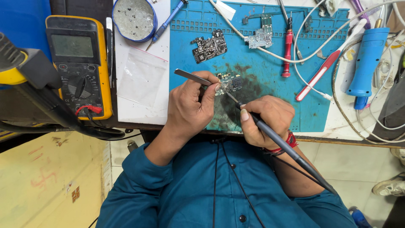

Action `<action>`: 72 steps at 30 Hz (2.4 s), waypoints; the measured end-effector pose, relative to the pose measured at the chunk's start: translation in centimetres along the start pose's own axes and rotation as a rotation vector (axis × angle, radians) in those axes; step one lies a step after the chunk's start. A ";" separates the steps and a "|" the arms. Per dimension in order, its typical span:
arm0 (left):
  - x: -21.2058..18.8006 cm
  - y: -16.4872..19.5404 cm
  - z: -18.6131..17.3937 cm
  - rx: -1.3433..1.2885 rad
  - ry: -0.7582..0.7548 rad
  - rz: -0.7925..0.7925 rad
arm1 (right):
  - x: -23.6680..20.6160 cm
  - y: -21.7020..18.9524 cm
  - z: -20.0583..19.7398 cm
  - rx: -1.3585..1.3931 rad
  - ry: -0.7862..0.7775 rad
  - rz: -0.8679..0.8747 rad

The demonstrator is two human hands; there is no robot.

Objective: The person holds a small circuit board with tweezers in one hand and a soldering iron in the other, soldering components on the board over a work mat. They reposition the board and continue soldering joints throughout the episode.

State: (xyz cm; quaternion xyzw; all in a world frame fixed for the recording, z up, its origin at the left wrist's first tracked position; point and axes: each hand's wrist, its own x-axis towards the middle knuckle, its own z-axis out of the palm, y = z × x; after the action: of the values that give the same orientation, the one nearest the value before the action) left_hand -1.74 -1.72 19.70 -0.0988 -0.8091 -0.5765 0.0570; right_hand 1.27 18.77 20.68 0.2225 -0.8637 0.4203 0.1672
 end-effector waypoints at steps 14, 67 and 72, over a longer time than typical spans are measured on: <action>-1.8 -6.3 4.0 0.032 0.101 -0.001 | -2.3 4.1 4.7 -0.272 -0.026 0.023; -1.6 -7.0 5.3 -0.070 0.057 -0.044 | -4.4 6.5 4.5 -0.048 0.016 0.031; -1.5 -7.0 5.3 -0.076 0.055 -0.056 | -4.3 6.5 4.5 -0.052 0.013 0.029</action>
State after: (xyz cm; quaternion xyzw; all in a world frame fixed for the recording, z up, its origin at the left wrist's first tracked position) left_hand -1.73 0.92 11.20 -0.0623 -0.7873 -0.6106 0.0594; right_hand 1.00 19.77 11.75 0.2028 -0.8763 0.4016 0.1726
